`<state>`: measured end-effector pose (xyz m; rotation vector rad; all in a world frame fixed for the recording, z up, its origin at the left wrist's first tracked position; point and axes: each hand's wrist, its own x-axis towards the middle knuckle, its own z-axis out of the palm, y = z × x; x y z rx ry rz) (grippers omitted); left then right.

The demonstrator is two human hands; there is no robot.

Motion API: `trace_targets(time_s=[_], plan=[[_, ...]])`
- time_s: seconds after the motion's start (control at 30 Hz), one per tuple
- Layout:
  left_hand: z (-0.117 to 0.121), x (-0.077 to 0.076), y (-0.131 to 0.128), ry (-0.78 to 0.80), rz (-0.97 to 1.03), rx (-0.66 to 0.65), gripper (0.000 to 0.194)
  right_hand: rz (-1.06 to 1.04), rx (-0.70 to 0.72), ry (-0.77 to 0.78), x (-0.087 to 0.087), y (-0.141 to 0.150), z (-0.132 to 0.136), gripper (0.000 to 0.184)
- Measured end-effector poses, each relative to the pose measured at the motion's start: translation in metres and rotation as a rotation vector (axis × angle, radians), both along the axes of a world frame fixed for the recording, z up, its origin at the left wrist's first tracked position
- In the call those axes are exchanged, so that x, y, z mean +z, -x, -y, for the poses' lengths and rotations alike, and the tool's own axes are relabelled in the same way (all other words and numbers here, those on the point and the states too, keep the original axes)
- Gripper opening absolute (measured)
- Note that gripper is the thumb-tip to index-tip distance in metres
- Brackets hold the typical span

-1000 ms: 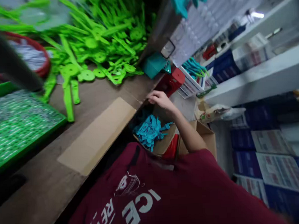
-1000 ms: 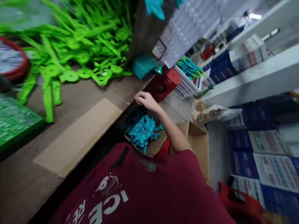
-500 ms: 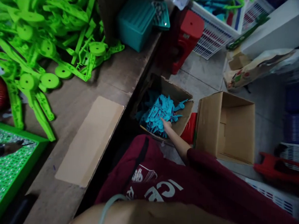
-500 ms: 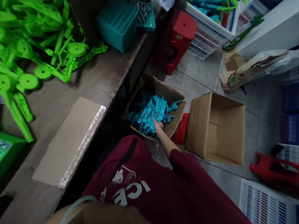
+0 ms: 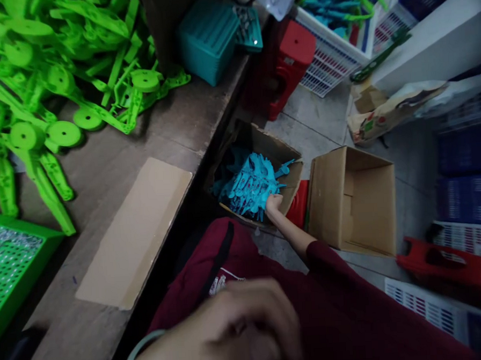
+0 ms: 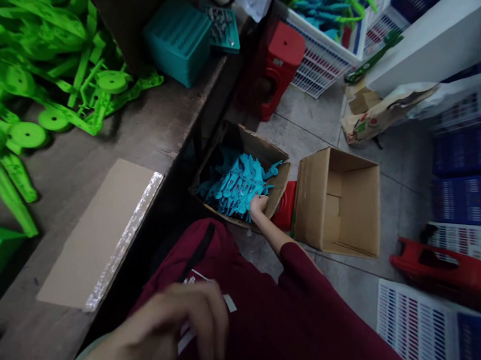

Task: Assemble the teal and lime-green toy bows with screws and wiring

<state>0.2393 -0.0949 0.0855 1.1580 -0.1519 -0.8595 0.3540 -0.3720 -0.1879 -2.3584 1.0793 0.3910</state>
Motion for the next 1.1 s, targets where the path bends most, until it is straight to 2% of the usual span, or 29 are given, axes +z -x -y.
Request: trace_targets(time_s=[0.03, 0.13, 0.17, 0.23, 0.3, 0.37, 0.43, 0.5, 0.57, 0.6, 0.7, 0.77, 0.87, 0.93, 1.03, 1.1], plan=[[0.002, -0.01, -0.003, -0.078, -0.003, 0.056, 0.041, 0.039, 0.011, 0.024, 0.005, 0.01, 0.007, 0.036], [-0.004, -0.045, 0.008, -0.491, 0.035, 0.325, 0.034, 0.182, 0.08, 0.076, 0.031, 0.04, 0.037, 0.038], [-0.01, -0.057, 0.018, -0.57, 0.049, 0.37, 0.033, 0.232, 0.124, 0.082, 0.043, 0.048, 0.048, 0.036], [-0.022, -0.076, 0.039, -0.589, -0.012, 0.367, 0.036, 0.327, 0.255, 0.069, 0.073, 0.058, 0.068, 0.034], [-0.03, -0.089, 0.053, -0.499, -0.206, 0.406, 0.039, 0.398, 0.447, 0.009, 0.106, 0.059, 0.08, 0.035], [-0.03, -0.095, 0.052, -0.304, -0.438, 0.54, 0.04, 0.435, 0.687, -0.103, 0.141, 0.05, 0.077, 0.033], [-0.024, -0.097, 0.036, -0.023, -0.572, 0.668, 0.039, 0.465, 1.058, -0.235, 0.174, 0.035, 0.059, 0.034], [-0.019, -0.099, 0.012, 0.232, -0.541, 0.66, 0.043, 0.513, 1.504, -0.343, 0.203, 0.021, 0.029, 0.038], [-0.019, -0.098, -0.011, 0.414, -0.495, 0.5, 0.055, 0.526, 1.817, -0.437, 0.227, 0.01, -0.002, 0.04], [-0.021, -0.096, -0.02, 0.472, -0.447, 0.425, 0.06, 0.5, 1.9, -0.486, 0.237, 0.007, -0.016, 0.04], [-0.03, -0.084, -0.027, 0.525, -0.234, 0.275, 0.067, 0.342, 2.032, -0.624, 0.252, 0.001, -0.044, 0.037], [-0.04, -0.073, -0.02, 0.46, -0.085, 0.302, 0.06, 0.262, 2.03, -0.692, 0.254, -0.001, -0.053, 0.035], [-0.061, -0.055, -0.002, 0.209, 0.068, 0.378, 0.051, 0.208, 1.986, -0.764, 0.25, -0.005, -0.061, 0.034], [-0.079, -0.04, 0.011, -0.028, 0.134, 0.323, 0.062, 0.192, 1.992, -0.791, 0.249, -0.006, -0.067, 0.034], [-0.105, -0.015, 0.031, -0.464, 0.235, 0.187, 0.078, 0.215, 2.034, -0.772, 0.251, -0.01, -0.075, 0.036], [-0.116, 0.0, 0.044, -0.754, 0.313, 0.203, 0.067, 0.25, 2.06, -0.692, 0.253, -0.012, -0.08, 0.039]])
